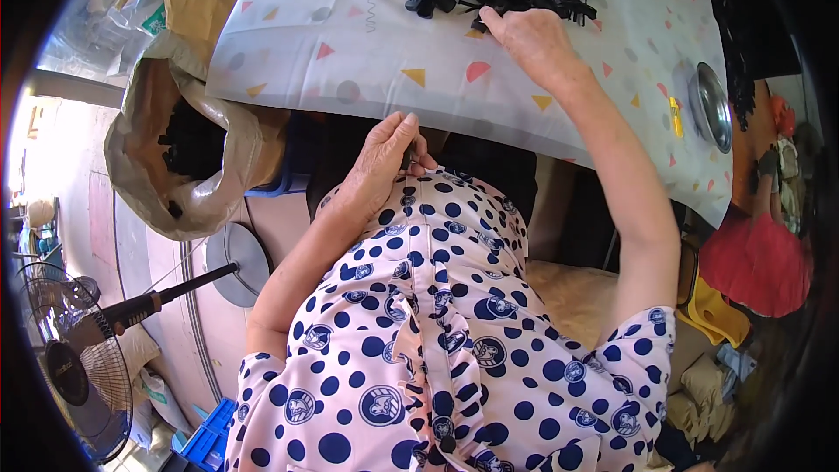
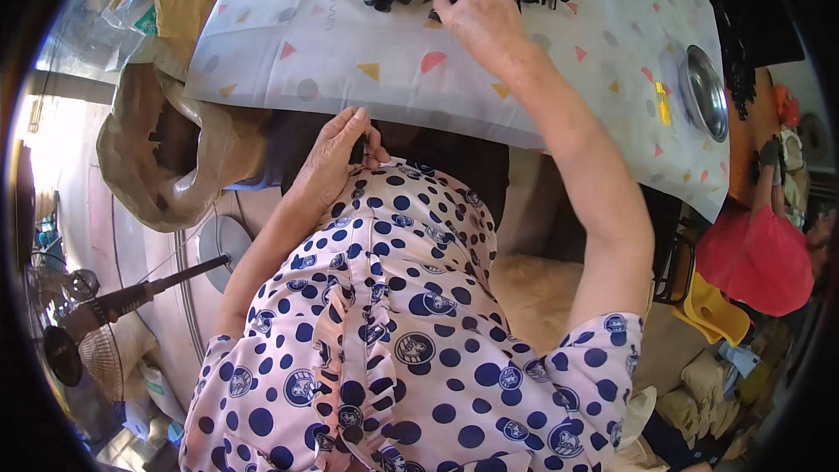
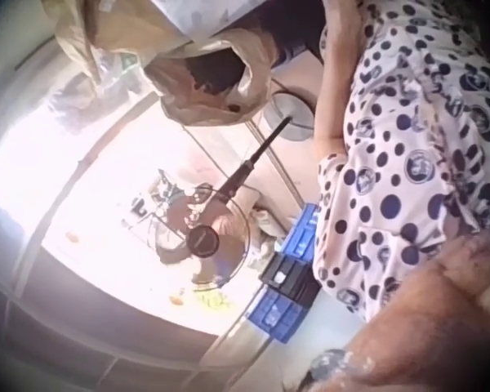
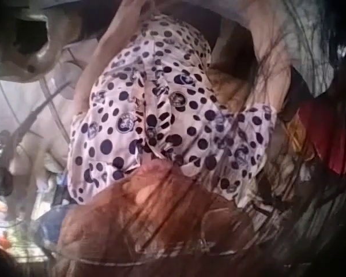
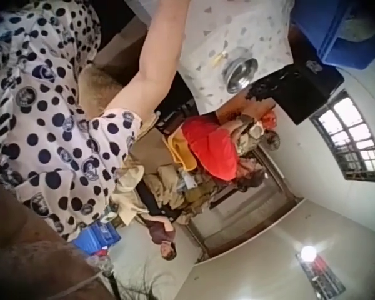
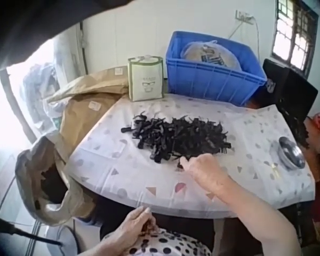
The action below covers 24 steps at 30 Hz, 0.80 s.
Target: Assembling small black plastic components by hand at a workbench.
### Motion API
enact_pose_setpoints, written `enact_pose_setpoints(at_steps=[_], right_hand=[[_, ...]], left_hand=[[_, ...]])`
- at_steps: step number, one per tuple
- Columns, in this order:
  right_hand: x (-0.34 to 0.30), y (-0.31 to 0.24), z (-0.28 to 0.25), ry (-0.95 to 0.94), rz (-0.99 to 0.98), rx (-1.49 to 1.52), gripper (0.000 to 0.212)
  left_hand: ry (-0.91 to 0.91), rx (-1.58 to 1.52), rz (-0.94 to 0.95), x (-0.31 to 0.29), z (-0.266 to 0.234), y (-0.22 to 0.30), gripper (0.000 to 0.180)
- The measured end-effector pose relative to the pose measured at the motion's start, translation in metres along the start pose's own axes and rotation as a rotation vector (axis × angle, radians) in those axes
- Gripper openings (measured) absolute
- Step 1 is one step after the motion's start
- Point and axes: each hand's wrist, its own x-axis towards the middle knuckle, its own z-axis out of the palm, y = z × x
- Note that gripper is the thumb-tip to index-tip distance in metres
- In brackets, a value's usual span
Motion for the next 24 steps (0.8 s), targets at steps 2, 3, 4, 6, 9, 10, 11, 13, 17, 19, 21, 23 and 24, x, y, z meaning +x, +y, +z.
enact_pose_setpoints(at_steps=[2,3,4,6,9,10,11,13,17,19,21,23,24], right_hand=[[0.007,0.011,0.013,-0.047,-0.093,-0.045,0.019],[0.008,0.013,0.013,-0.05,-0.108,-0.042,0.019],[0.01,0.016,0.014,-0.051,-0.123,-0.039,0.019],[0.013,0.018,0.01,-0.06,-0.148,-0.04,0.019],[0.016,0.015,-0.004,0.122,-0.024,0.204,0.02],[0.019,0.013,-0.008,0.1,0.171,0.519,0.023],[0.022,0.012,-0.011,0.074,0.368,0.83,0.027],[0.027,0.014,-0.004,0.163,0.392,1.096,0.031],[0.027,-0.016,-0.02,-0.052,0.615,1.564,0.029],[0.018,-0.042,-0.03,-0.109,0.636,1.673,0.027],[0.012,-0.058,-0.027,-0.169,0.585,1.695,0.026],[0.003,-0.072,-0.025,-0.222,0.551,1.718,0.024],[-0.001,-0.079,-0.025,-0.267,0.559,1.724,0.022]], left_hand=[[-0.06,-0.004,-0.008,0.001,0.0,-0.001,0.025],[-0.049,-0.015,-0.008,0.0,0.0,-0.001,0.025],[-0.034,-0.04,-0.008,0.0,0.002,-0.002,0.021],[-0.019,-0.077,-0.008,0.001,-0.001,0.0,0.017],[-0.066,-0.037,0.052,0.006,-0.006,0.004,0.01],[-0.057,0.128,0.175,0.011,-0.007,0.005,0.016],[-0.045,0.294,0.299,0.016,-0.008,0.007,0.026],[0.018,0.397,0.419,0.027,-0.002,0.019,0.036],[0.156,0.667,0.689,0.041,0.004,0.047,0.063],[0.157,0.702,0.754,0.044,0.008,0.052,0.067],[0.149,0.744,0.809,0.04,0.005,0.055,0.07],[0.02,0.73,0.639,0.032,0.001,0.056,0.073],[0.036,0.736,0.632,0.033,-0.002,0.05,0.069]])
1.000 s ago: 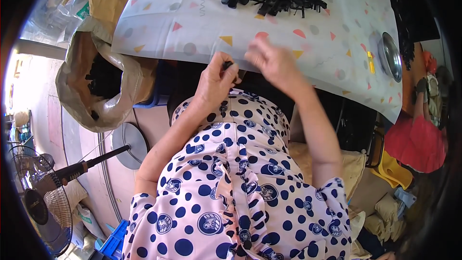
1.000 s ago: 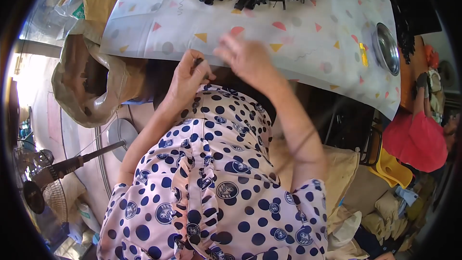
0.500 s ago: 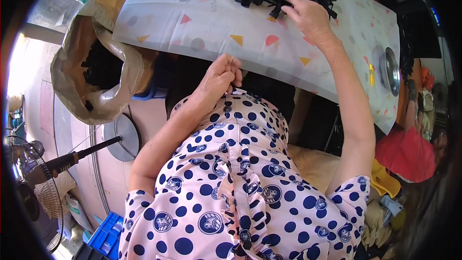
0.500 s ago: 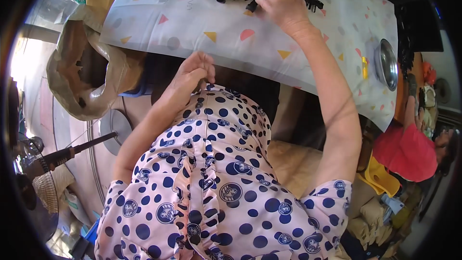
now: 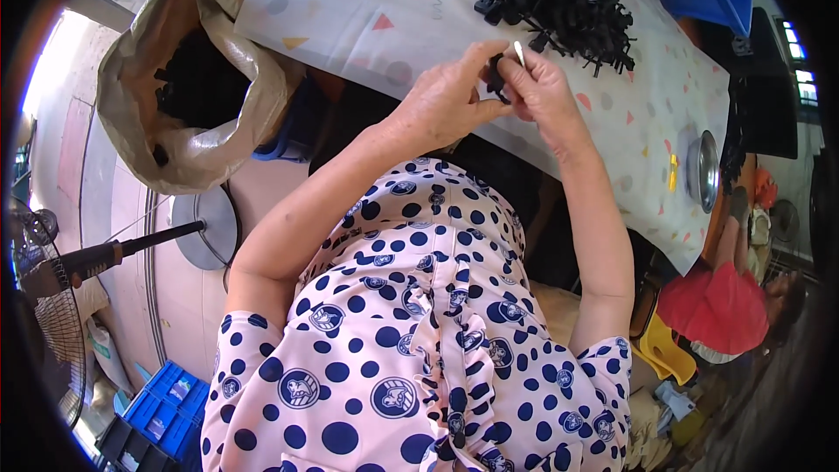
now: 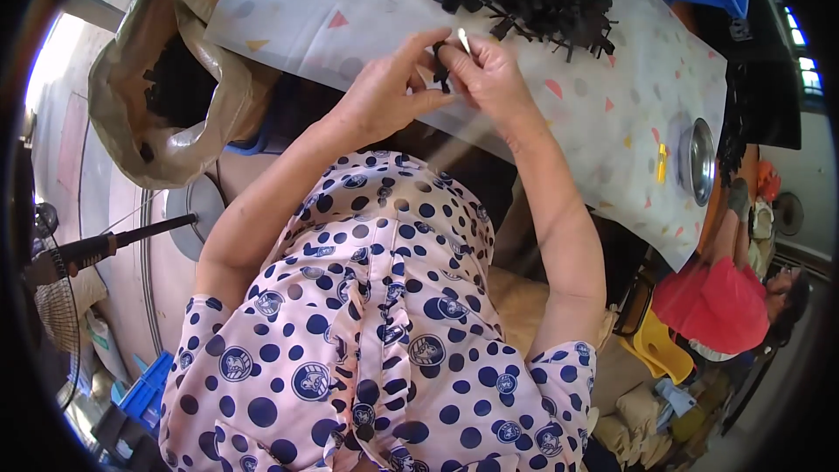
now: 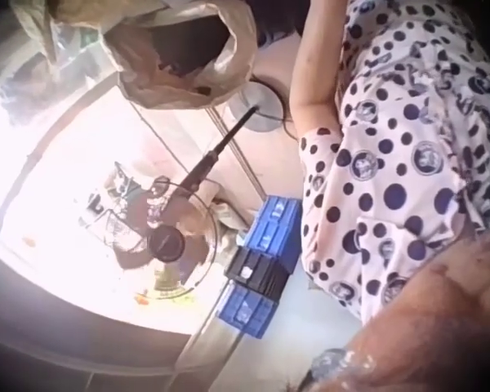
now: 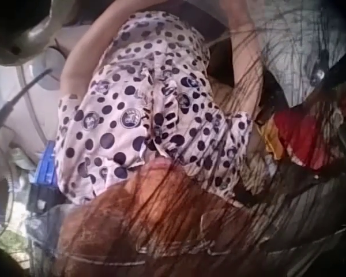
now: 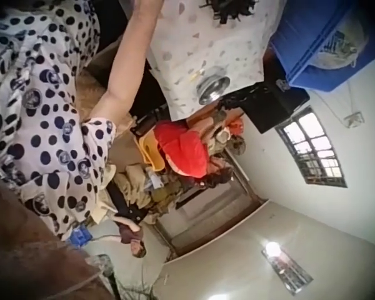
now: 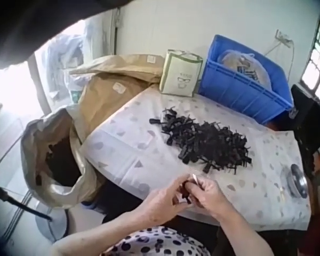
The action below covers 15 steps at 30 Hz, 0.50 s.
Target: Assembling small black plastic components by hand at a workbench.
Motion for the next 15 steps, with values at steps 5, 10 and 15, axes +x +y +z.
enact_pose_setpoints(at_steps=[5,10,15], right_hand=[[-0.023,0.022,0.018,-0.001,0.044,0.19,0.02],[-0.049,0.037,0.027,0.032,0.025,0.239,0.026],[-0.062,0.049,0.033,0.059,-0.123,0.044,0.023]], left_hand=[[-0.01,-0.149,-0.023,-0.018,0.008,-0.011,0.05],[-0.007,-0.512,-0.119,-0.03,0.022,-0.019,0.028],[-0.048,-0.407,-0.129,-0.039,0.026,-0.015,0.027]])
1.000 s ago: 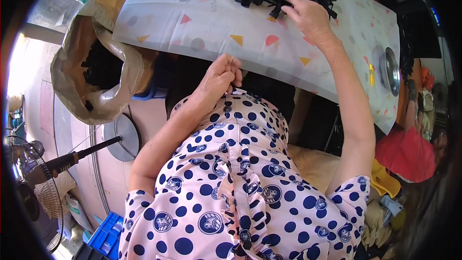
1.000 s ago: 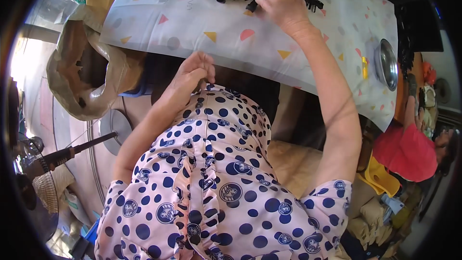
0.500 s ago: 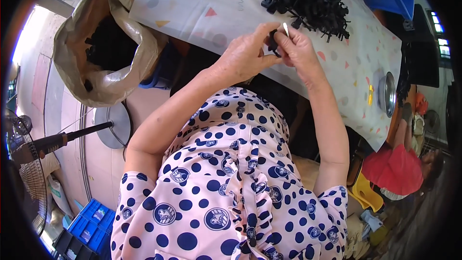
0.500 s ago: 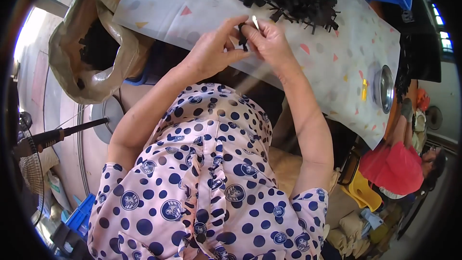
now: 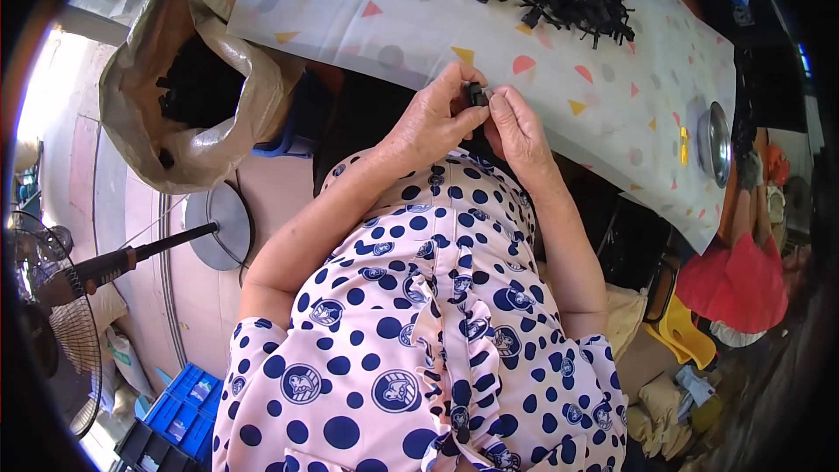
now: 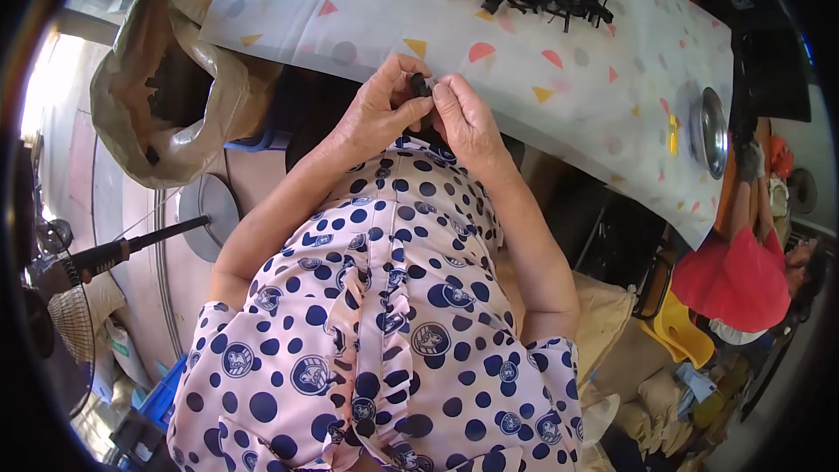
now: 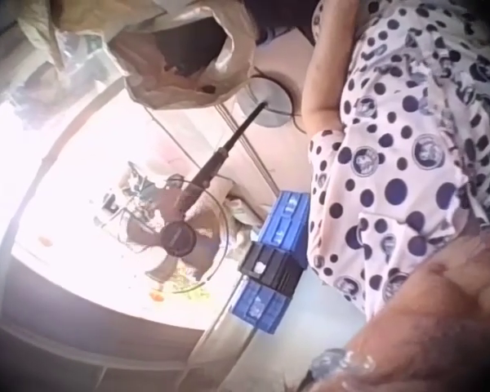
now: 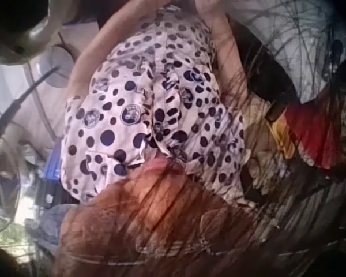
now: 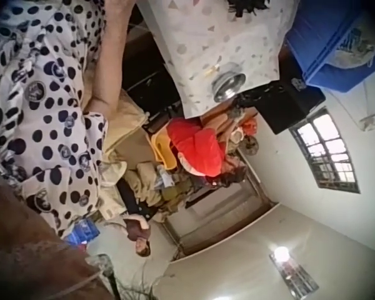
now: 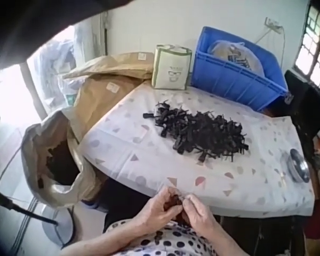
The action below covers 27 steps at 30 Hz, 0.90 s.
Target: Assembling small black plastic components by hand at a workbench.
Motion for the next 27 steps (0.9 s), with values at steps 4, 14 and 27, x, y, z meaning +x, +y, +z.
enact_pose_setpoints(at_steps=[4,14,27], right_hand=[[-0.007,0.005,-0.01,-0.132,0.051,0.003,0.019],[-0.018,0.026,-0.008,-0.085,-0.033,-0.084,0.021],[-0.015,0.043,0.015,0.129,-0.052,-0.162,0.023]], left_hand=[[-0.007,0.133,-0.015,-0.004,0.0,-0.007,0.028],[-0.063,0.217,-0.045,-0.008,0.008,-0.007,0.026],[0.11,0.736,0.113,-0.011,0.02,-0.004,0.027]])
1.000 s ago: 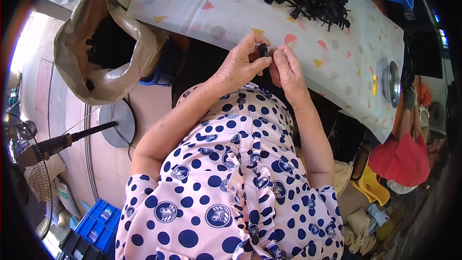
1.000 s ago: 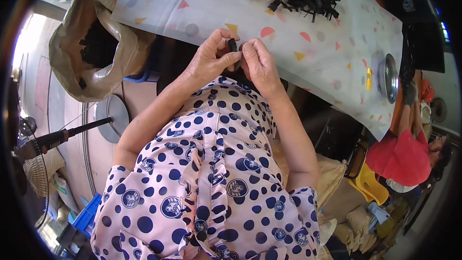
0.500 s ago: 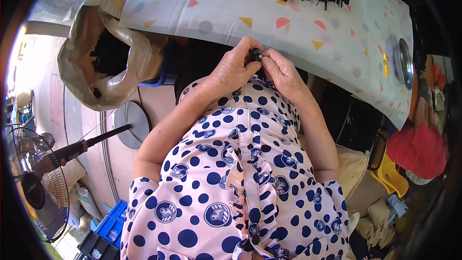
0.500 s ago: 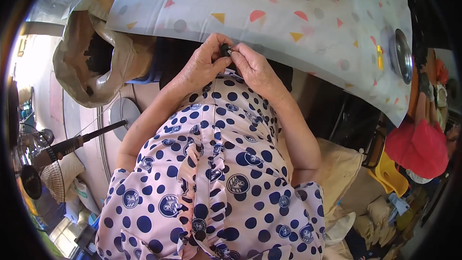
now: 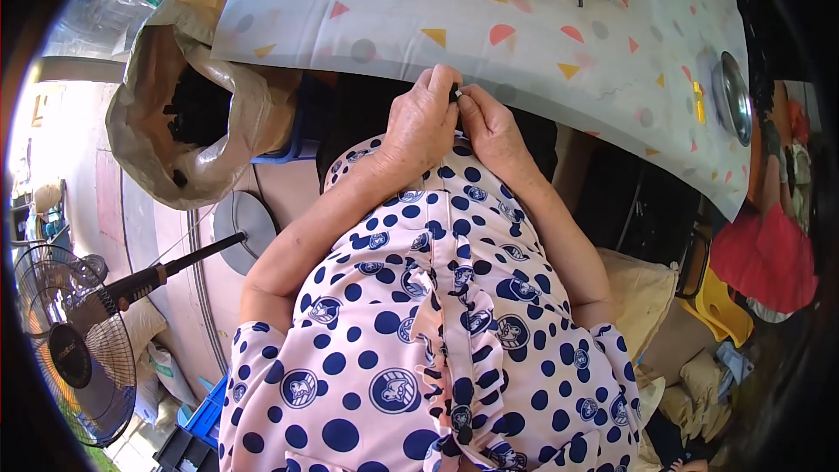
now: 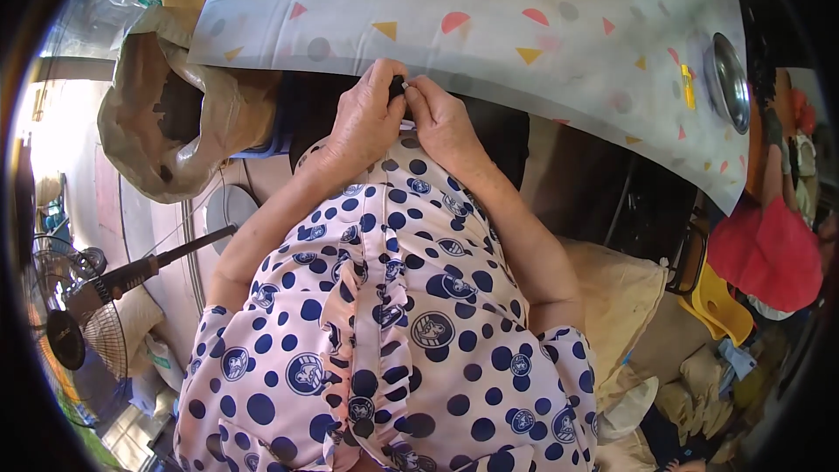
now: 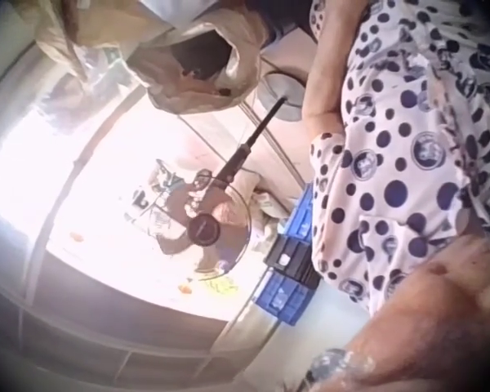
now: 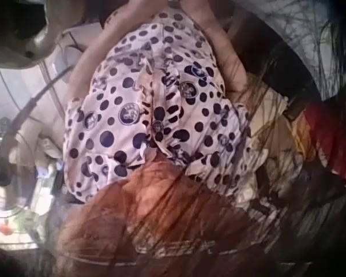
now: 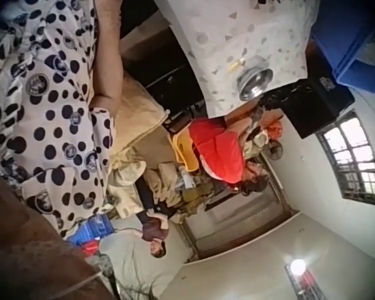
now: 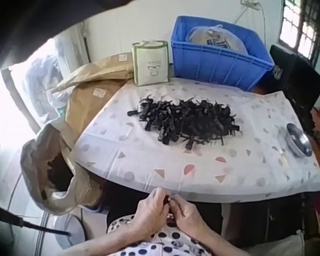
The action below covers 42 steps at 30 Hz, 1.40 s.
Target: Assembling small black plastic components by hand at a workbench.
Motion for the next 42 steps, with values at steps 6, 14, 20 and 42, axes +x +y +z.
enact_pose_setpoints(at_steps=[6,14,20,42], right_hand=[[0.005,-0.01,-0.003,0.024,-0.013,0.156,0.023],[0.005,-0.02,-0.02,-0.028,0.07,0.412,0.014],[0.008,-0.021,-0.02,-0.071,0.075,0.547,0.019],[-0.004,-0.045,-0.007,-0.111,0.212,0.472,0.04]], left_hand=[[-0.011,-0.501,-0.162,0.007,-0.013,-0.004,0.029],[-0.147,-1.18,-0.455,0.002,-0.031,-0.007,0.034],[-0.324,-1.243,-0.41,0.002,-0.029,-0.001,0.033],[-0.032,-0.482,-0.075,-0.002,-0.013,-0.004,0.032]])
